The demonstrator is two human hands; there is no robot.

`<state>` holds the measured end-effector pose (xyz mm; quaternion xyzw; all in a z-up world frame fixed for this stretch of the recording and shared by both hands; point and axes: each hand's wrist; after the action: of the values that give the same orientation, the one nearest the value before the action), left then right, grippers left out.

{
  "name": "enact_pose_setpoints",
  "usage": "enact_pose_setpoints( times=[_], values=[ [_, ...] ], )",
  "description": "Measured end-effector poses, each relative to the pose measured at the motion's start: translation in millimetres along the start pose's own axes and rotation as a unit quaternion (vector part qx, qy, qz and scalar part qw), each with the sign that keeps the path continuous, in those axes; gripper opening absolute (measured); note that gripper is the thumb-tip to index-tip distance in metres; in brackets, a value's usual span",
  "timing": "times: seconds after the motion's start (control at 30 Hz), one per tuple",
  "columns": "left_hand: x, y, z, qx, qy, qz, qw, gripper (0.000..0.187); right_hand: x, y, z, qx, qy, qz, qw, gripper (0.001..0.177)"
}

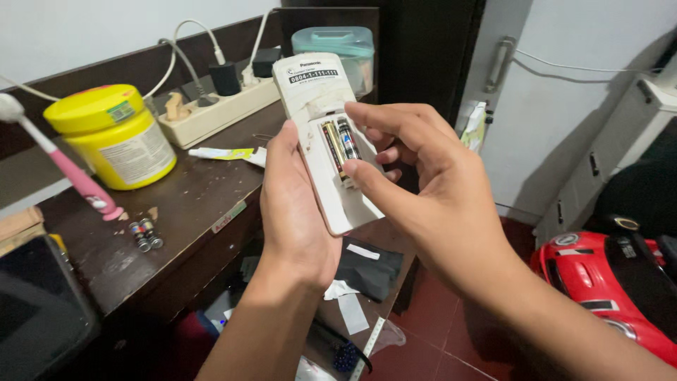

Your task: The person handles several AA batteries, comparing them and placing them on a cluttered desk. They then pick up a white remote control, open the battery compartment, and insert the batteries one by one. The person closes the compartment and tests the remote by pressing buttons.

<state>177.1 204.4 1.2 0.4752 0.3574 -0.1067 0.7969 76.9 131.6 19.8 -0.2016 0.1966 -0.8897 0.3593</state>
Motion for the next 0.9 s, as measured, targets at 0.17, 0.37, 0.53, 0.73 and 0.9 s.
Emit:
enact_pose_setpoints(
  times=[0.17,0.37,0.53,0.73,0.9],
  values=[
    [4.3,4.9,-0.6,-0.006,0.079,0.038,0.996,0.027,-1.2,4.3,5.8,0.033,-0.033,0.005,0.999,0.039],
    [10.0,6.5,1.2,0.015,0.058,-0.030,0.998,0.032,3.5,13.9,14.1,0.050,-0.053,0.030,0.997,0.038],
    [7.8,4.3,8.1,0.046,0.042,-0.061,0.996,0.037,9.1,26.2,22.4,0.061,-0.061,0.042,0.995,0.041],
    [13.2,6.8,12.0,0.004,0.091,-0.035,0.995,0.036,9.6,40.6,32.9,-0.019,-0.059,0.121,0.991,0.040],
    [15.5,12.5,19.6,-0.008,0.088,-0.023,0.996,0.042,12.0,48.0,38.5,-0.030,-0.078,0.071,0.994,0.036]
  ],
)
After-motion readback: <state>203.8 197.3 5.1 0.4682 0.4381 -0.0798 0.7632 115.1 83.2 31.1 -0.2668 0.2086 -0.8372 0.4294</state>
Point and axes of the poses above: each hand's wrist, its own z-axis towards the middle knuckle, its own x-axis out of the back of the hand, y = z × x, and after that the axes turned 15 degrees about x, right-handed
